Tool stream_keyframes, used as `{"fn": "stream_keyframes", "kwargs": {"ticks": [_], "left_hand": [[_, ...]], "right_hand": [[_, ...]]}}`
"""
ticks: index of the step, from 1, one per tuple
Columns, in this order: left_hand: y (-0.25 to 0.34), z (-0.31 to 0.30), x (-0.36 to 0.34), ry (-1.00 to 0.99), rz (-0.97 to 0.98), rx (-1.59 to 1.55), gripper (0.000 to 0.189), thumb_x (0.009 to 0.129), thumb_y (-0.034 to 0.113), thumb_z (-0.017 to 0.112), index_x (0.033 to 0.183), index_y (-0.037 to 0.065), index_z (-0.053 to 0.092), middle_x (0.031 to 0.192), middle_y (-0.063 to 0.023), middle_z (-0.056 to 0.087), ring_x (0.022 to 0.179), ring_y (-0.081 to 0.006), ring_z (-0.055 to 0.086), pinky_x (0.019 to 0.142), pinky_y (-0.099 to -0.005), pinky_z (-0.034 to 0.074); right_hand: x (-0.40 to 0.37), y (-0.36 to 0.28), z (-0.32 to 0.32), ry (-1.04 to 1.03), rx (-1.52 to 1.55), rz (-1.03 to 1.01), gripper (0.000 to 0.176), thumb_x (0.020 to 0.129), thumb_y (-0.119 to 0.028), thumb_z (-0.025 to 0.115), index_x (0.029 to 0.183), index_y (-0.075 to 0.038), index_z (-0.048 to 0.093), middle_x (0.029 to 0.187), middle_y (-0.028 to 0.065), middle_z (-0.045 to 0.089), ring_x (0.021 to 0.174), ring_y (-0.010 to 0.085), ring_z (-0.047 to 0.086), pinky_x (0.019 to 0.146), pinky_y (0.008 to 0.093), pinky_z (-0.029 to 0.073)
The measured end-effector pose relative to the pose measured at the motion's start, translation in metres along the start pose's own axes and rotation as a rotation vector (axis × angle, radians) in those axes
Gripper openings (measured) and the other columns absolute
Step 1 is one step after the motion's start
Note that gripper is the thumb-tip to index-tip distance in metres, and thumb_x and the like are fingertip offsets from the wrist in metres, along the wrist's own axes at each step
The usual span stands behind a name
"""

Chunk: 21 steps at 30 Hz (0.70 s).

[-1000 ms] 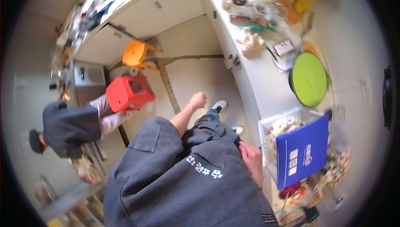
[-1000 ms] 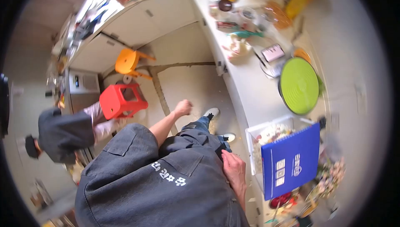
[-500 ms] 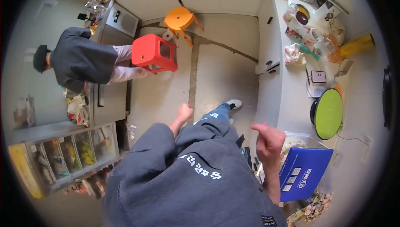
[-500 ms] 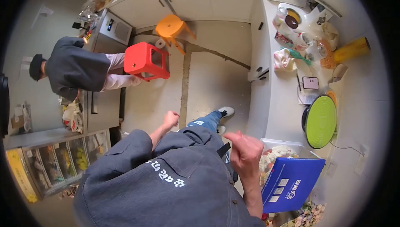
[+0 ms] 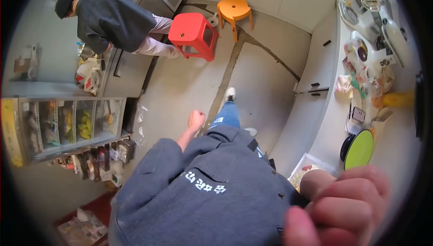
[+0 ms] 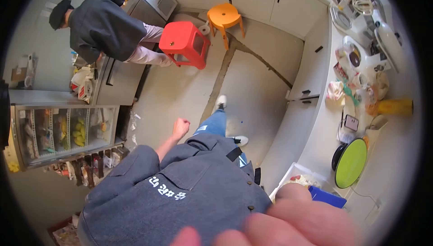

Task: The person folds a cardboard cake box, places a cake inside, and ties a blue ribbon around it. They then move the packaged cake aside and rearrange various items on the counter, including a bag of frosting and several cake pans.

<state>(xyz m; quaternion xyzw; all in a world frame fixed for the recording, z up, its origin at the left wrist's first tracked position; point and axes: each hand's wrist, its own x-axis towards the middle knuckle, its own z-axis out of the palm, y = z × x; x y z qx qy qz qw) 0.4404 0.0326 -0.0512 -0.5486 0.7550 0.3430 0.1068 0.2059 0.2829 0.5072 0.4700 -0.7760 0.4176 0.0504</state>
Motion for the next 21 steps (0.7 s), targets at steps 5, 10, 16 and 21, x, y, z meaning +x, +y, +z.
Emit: {"fn": "stream_keyframes", "kwargs": {"ticks": [5,10,16,21], "left_hand": [[-0.024,0.001,0.011,0.041,-0.183,-0.024,0.025,0.084,0.016,0.060,0.096,0.008,0.080,0.098,-0.0237,0.075,0.097,-0.0426,0.072,0.085,-0.0503,0.056],[-0.075,-0.029,0.076,0.035,-0.332,-0.172,0.025,0.085,0.018,0.061,0.098,0.011,0.081,0.098,-0.0201,0.076,0.097,-0.0383,0.073,0.084,-0.0482,0.057],[-0.108,-0.094,0.148,0.029,-0.443,-0.405,0.025,0.088,0.014,0.059,0.100,0.006,0.080,0.080,-0.0158,0.075,0.072,-0.0235,0.074,0.070,-0.0379,0.060],[-0.085,-0.147,0.186,0.005,-0.503,-0.599,0.025,0.092,0.012,0.057,0.104,0.002,0.077,0.075,-0.0136,0.073,0.064,-0.0191,0.070,0.061,-0.0331,0.059]], "right_hand": [[0.071,-0.011,0.069,-0.095,0.094,-0.126,0.017,0.069,-0.012,0.071,0.071,-0.008,0.055,0.057,0.0029,0.046,0.048,0.0171,0.045,0.047,0.0311,0.033],[0.160,-0.020,0.155,0.017,0.168,-0.391,0.021,0.066,-0.009,0.072,0.067,-0.006,0.051,0.053,0.0030,0.042,0.043,0.0179,0.040,0.041,0.0284,0.028],[0.248,-0.032,0.235,-0.083,0.170,-0.554,0.022,0.063,-0.009,0.073,0.066,-0.006,0.051,0.054,0.0027,0.042,0.043,0.0182,0.041,0.041,0.0291,0.029],[0.306,-0.027,0.301,-0.209,0.322,-0.596,0.020,0.064,-0.009,0.073,0.070,-0.007,0.054,0.056,0.0026,0.045,0.045,0.0185,0.044,0.042,0.0296,0.032]]}}
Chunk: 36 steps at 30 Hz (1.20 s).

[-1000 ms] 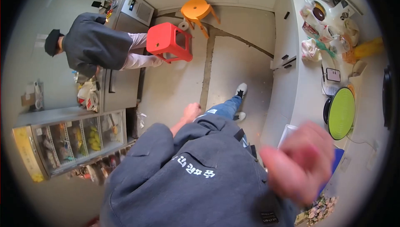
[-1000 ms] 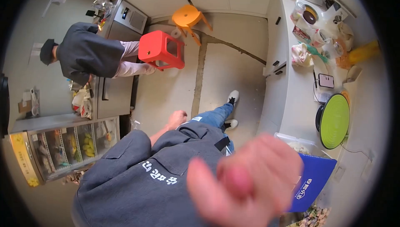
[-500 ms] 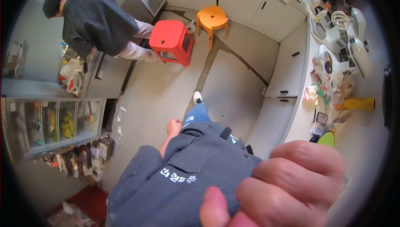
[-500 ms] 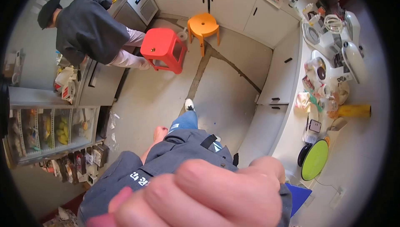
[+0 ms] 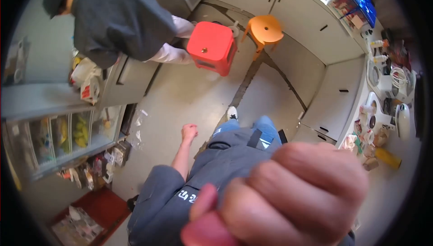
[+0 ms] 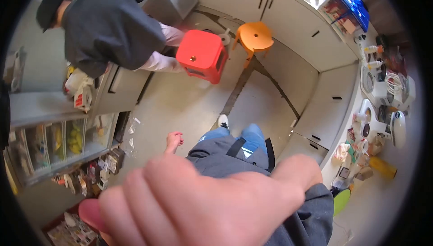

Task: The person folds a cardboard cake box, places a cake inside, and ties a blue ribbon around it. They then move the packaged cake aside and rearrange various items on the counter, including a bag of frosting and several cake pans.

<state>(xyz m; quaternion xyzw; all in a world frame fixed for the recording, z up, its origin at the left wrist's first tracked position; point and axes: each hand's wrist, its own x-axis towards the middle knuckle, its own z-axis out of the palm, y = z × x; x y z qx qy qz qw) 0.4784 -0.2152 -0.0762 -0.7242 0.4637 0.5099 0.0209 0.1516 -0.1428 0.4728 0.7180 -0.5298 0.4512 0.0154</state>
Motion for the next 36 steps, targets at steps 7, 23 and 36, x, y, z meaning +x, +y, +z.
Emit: {"fn": "stream_keyframes", "kwargs": {"ticks": [7,23,36], "left_hand": [[0.043,0.025,0.032,-0.056,-0.089,0.031,0.027,0.095,0.010,0.053,0.110,0.000,0.074,0.076,-0.0129,0.072,0.063,-0.0187,0.069,0.058,-0.0308,0.059],[0.322,0.128,0.171,0.122,0.355,0.451,0.024,0.090,0.004,0.057,0.103,0.005,0.077,0.083,-0.0162,0.074,0.079,-0.0340,0.073,0.076,-0.0408,0.059],[0.464,0.206,0.488,0.519,0.702,0.571,0.007,0.085,0.005,0.066,0.091,0.004,0.062,0.095,-0.0170,0.062,0.092,-0.0374,0.060,0.084,-0.0498,0.050]], "right_hand": [[0.051,0.099,0.016,-0.009,0.043,0.003,0.017,0.066,-0.009,0.072,0.075,-0.007,0.058,0.059,0.0025,0.049,0.048,0.0188,0.048,0.043,0.0303,0.036],[0.091,0.534,0.126,-0.442,0.344,0.172,0.047,0.070,0.000,0.066,0.115,-0.013,0.071,0.076,0.0077,0.066,0.060,0.0258,0.064,0.054,0.0387,0.054],[-0.205,0.879,0.399,-0.597,0.136,1.065,0.029,0.094,-0.005,0.057,0.119,-0.004,0.073,0.103,0.0231,0.072,0.095,0.0403,0.071,0.086,0.0441,0.055]]}}
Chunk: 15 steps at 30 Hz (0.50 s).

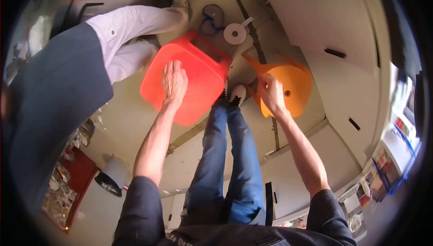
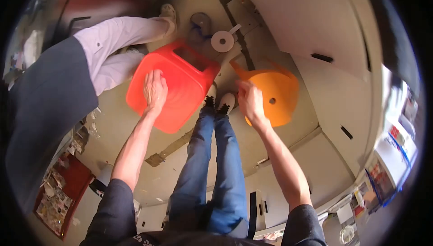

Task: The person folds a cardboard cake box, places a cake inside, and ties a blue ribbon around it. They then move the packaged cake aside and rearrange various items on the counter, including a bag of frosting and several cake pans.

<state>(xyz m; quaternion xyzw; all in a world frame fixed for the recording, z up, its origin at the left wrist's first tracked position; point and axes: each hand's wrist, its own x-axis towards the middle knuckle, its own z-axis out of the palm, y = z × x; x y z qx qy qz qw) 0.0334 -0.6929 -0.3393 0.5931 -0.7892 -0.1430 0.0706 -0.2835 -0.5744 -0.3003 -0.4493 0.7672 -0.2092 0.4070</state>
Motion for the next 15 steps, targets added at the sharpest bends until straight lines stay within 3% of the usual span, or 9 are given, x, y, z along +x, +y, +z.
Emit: {"fn": "stream_keyframes", "kwargs": {"ticks": [4,6,9,12,15], "left_hand": [[-0.023,0.037,0.009,0.193,0.077,0.034,0.007,0.089,0.001,0.058,0.096,0.003,0.059,0.095,-0.0167,0.060,0.092,-0.0379,0.057,0.082,-0.0491,0.046],[-0.028,0.045,0.008,0.184,0.083,0.021,0.008,0.088,0.000,0.056,0.096,0.002,0.058,0.093,-0.0173,0.058,0.089,-0.0381,0.055,0.079,-0.0490,0.045],[-0.032,0.048,0.005,0.200,0.086,0.028,0.008,0.086,0.001,0.056,0.093,0.002,0.060,0.089,-0.0173,0.056,0.082,-0.0371,0.054,0.075,-0.0479,0.044],[-0.036,0.051,0.003,0.196,0.083,0.034,0.008,0.083,0.002,0.057,0.090,0.003,0.061,0.086,-0.0168,0.055,0.077,-0.0356,0.052,0.071,-0.0466,0.042],[-0.038,0.051,0.002,0.199,0.097,0.015,0.008,0.081,0.002,0.057,0.088,0.004,0.061,0.083,-0.0153,0.054,0.073,-0.0337,0.050,0.067,-0.0449,0.040]], "right_hand": [[0.117,0.039,0.090,-0.143,0.064,0.099,0.040,0.090,-0.013,0.058,0.128,-0.005,0.070,0.110,0.0258,0.072,0.104,0.0411,0.070,0.090,0.0440,0.055],[0.173,0.072,0.148,-0.300,0.262,0.273,0.050,0.087,-0.013,0.057,0.136,-0.007,0.064,0.113,0.0271,0.071,0.107,0.0431,0.068,0.092,0.0464,0.054],[0.244,0.134,0.238,-0.252,0.051,-0.028,0.057,0.086,-0.012,0.056,0.143,-0.008,0.058,0.114,0.0282,0.070,0.107,0.0440,0.068,0.093,0.0491,0.054],[0.300,0.153,0.295,-0.327,-0.099,-0.019,0.059,0.086,-0.012,0.057,0.145,-0.006,0.056,0.119,0.0277,0.069,0.111,0.0447,0.067,0.096,0.0508,0.054],[0.333,0.171,0.348,-0.320,-0.061,0.004,0.055,0.088,-0.009,0.056,0.142,-0.005,0.056,0.119,0.0287,0.069,0.111,0.0450,0.066,0.097,0.0515,0.053]]}}
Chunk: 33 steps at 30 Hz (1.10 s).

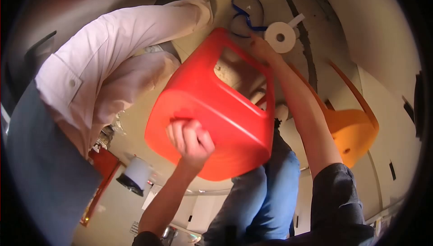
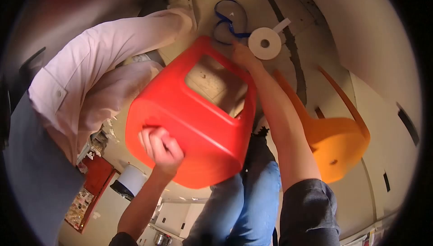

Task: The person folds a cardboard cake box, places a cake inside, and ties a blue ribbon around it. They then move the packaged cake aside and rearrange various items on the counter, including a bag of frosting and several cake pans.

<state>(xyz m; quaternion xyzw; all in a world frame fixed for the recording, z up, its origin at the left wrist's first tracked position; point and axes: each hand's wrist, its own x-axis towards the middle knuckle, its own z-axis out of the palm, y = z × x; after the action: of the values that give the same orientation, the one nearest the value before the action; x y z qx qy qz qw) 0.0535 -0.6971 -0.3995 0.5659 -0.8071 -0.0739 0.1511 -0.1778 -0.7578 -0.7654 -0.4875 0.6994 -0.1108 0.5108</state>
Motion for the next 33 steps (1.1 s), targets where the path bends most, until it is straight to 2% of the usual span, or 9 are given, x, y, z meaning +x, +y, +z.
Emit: {"fn": "stream_keyframes", "kwargs": {"ticks": [5,10,13,19,23,27,28,31,33], "left_hand": [[-0.005,0.003,-0.007,0.007,-0.017,-0.028,0.011,0.077,0.001,0.056,0.087,0.004,0.061,0.081,-0.0132,0.053,0.071,-0.0313,0.049,0.064,-0.0432,0.038],[0.002,0.002,0.000,0.017,-0.003,0.023,0.015,0.075,-0.001,0.055,0.087,0.005,0.061,0.080,-0.0125,0.053,0.070,-0.0308,0.049,0.064,-0.0434,0.037],[0.005,-0.002,0.007,-0.004,-0.001,0.026,0.012,0.077,0.000,0.056,0.087,0.005,0.060,0.083,-0.0143,0.053,0.074,-0.0338,0.051,0.067,-0.0461,0.040],[0.012,-0.005,0.006,-0.058,-0.014,0.078,0.011,0.082,0.003,0.059,0.093,0.005,0.058,0.092,-0.0177,0.052,0.087,-0.0390,0.052,0.078,-0.0505,0.042],[0.023,-0.017,0.015,-0.273,-0.040,0.296,0.021,0.084,0.010,0.067,0.102,0.009,0.057,0.091,-0.0141,0.055,0.094,-0.0344,0.057,0.082,-0.0497,0.047],[0.043,-0.049,0.029,-0.669,-0.209,0.258,0.030,0.085,0.016,0.071,0.112,0.007,0.061,0.105,-0.0183,0.066,0.100,-0.0364,0.066,0.084,-0.0486,0.053],[0.051,-0.054,0.039,-0.961,-0.371,0.208,0.036,0.087,0.018,0.069,0.120,0.005,0.064,0.108,-0.0221,0.072,0.103,-0.0392,0.069,0.089,-0.0479,0.055],[0.090,-0.080,0.003,-0.729,-0.334,-0.189,0.033,0.090,0.016,0.063,0.122,0.005,0.068,0.104,-0.0213,0.075,0.103,-0.0388,0.070,0.092,-0.0479,0.055],[0.144,-0.123,-0.015,-0.690,-0.439,-0.405,0.030,0.092,0.014,0.060,0.119,0.008,0.070,0.103,-0.0200,0.075,0.098,-0.0405,0.071,0.089,-0.0494,0.056]], "right_hand": [[0.046,0.028,0.047,0.068,-0.192,0.077,0.033,0.090,-0.011,0.059,0.120,-0.004,0.071,0.107,0.0273,0.072,0.104,0.0431,0.069,0.093,0.0510,0.054],[-0.037,-0.018,-0.002,0.186,-0.110,-0.090,0.018,0.091,-0.014,0.065,0.090,0.000,0.077,0.098,0.0247,0.074,0.097,0.0423,0.071,0.088,0.0505,0.055],[-0.069,-0.045,-0.038,0.277,0.083,0.017,0.021,0.091,-0.019,0.070,0.096,0.001,0.076,0.096,0.0220,0.075,0.089,0.0400,0.072,0.082,0.0464,0.056],[-0.172,-0.116,-0.140,0.523,0.843,0.135,0.031,0.101,-0.029,0.066,0.095,0.001,0.068,0.071,0.0022,0.062,0.062,0.0095,0.057,0.058,0.0273,0.044],[-0.306,-0.172,-0.196,0.551,0.765,0.301,0.041,0.103,-0.037,0.059,0.076,-0.007,0.056,0.060,0.0002,0.051,0.057,0.0083,0.048,0.053,0.0267,0.037],[-0.438,-0.214,-0.204,0.464,0.836,0.330,0.037,0.103,-0.032,0.056,0.075,-0.008,0.054,0.060,0.0008,0.053,0.053,0.0096,0.049,0.050,0.0279,0.039],[-0.467,-0.230,-0.210,0.416,0.850,0.318,0.035,0.103,-0.029,0.058,0.075,-0.008,0.054,0.060,0.0008,0.054,0.053,0.0093,0.050,0.051,0.0271,0.039],[-0.550,-0.270,-0.222,0.180,0.852,0.361,0.028,0.097,-0.026,0.062,0.079,-0.004,0.062,0.062,0.0045,0.058,0.056,0.0094,0.052,0.054,0.0297,0.043],[-0.599,-0.276,-0.218,0.059,0.576,0.273,0.029,0.093,-0.027,0.063,0.083,0.000,0.067,0.068,0.0137,0.066,0.060,0.0162,0.062,0.060,0.0353,0.049]]}}
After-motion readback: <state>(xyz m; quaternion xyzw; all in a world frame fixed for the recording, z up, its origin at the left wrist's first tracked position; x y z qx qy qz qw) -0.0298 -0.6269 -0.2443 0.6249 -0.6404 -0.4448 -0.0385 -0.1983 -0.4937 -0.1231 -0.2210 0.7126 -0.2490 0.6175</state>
